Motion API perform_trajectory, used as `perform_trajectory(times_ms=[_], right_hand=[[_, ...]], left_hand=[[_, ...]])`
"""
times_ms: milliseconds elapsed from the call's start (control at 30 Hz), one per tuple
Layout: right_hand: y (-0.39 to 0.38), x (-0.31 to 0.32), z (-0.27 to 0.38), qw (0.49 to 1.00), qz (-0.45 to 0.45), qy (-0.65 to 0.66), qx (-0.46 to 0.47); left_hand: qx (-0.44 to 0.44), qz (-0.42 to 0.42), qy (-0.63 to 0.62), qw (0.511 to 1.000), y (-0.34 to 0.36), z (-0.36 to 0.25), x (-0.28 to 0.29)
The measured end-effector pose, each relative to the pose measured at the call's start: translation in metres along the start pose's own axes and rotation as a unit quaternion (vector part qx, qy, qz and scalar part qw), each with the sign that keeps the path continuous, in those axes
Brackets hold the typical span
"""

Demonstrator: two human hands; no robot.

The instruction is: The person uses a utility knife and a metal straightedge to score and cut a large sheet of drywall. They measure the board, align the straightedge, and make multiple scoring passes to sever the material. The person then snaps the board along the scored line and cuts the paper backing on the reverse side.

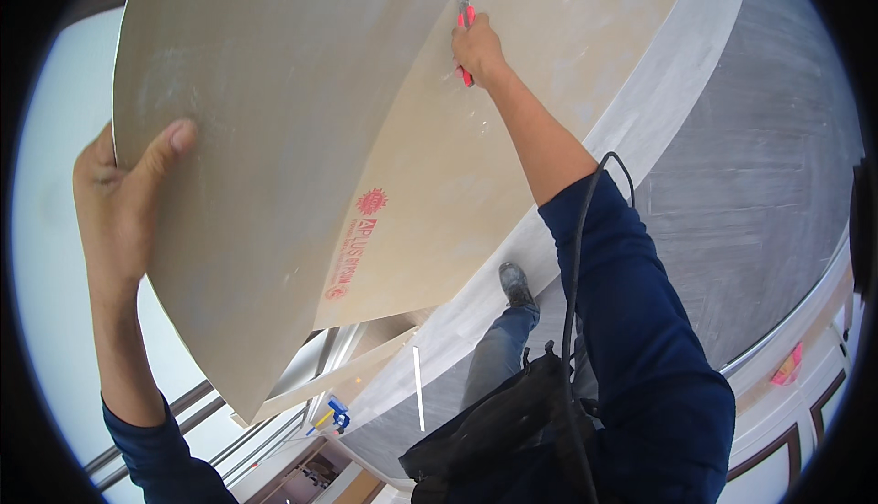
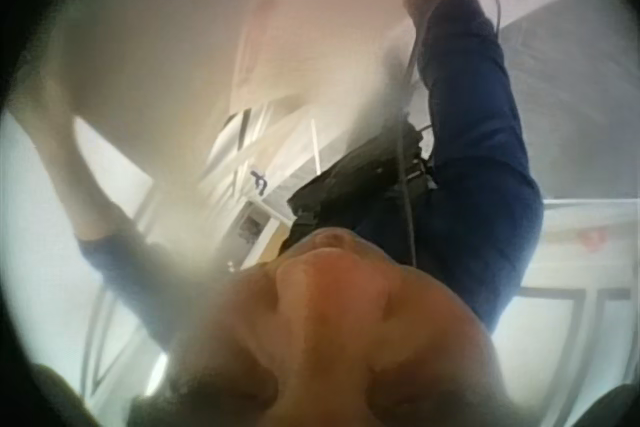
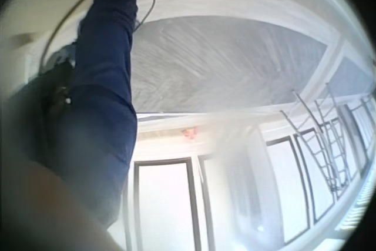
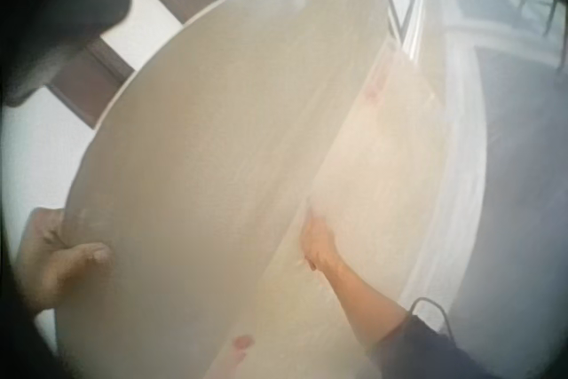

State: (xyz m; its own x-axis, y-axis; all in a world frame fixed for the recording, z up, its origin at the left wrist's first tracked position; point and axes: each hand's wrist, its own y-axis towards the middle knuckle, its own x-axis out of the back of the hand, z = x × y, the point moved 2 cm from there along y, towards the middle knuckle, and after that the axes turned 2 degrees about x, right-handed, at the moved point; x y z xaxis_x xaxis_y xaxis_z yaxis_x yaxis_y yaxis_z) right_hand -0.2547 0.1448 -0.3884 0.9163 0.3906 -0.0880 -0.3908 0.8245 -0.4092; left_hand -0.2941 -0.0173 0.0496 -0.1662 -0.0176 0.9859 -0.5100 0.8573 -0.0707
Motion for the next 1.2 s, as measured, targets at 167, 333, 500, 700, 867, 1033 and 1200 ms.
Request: perform_trajectory(times_ms=[167, 333, 500, 700, 867, 1033, 1200], right_hand=[[-0.046, -0.033, -0.004, 0.998, 0.032, 0.035, -0.04], [-0.075, -0.059, -0.02, 0.999, 0.027, 0.024, -0.03], [-0.097, -0.09, -0.04, 0.999, 0.014, 0.016, -0.026], [-0.109, -0.101, -0.046, 0.999, -0.005, 0.044, -0.029], [-0.141, -0.127, -0.055, 0.999, -0.003, 0.027, -0.034], [-0.171, -0.155, -0.077, 1.0, -0.014, -0.012, 0.024], [-0.202, -0.179, -0.108, 1.0, -0.014, -0.014, 0.005]], left_hand=[[-0.019, 0.002, 0.006, 1.0, -0.001, 0.009, -0.001], [-0.106, -0.051, 0.157, 0.981, 0.008, 0.034, 0.002], [-0.021, -0.111, 0.104, 0.988, -0.021, 0.056, -0.009], [0.081, 0.035, 0.061, 0.994, -0.153, 0.177, 0.026], [0.099, 0.011, -0.021, 0.995, -0.224, 0.235, 0.034], [-0.003, 0.055, 0.007, 0.998, -0.225, 0.238, 0.039], [-0.061, 0.031, 0.008, 0.998, -0.221, 0.222, 0.03]])
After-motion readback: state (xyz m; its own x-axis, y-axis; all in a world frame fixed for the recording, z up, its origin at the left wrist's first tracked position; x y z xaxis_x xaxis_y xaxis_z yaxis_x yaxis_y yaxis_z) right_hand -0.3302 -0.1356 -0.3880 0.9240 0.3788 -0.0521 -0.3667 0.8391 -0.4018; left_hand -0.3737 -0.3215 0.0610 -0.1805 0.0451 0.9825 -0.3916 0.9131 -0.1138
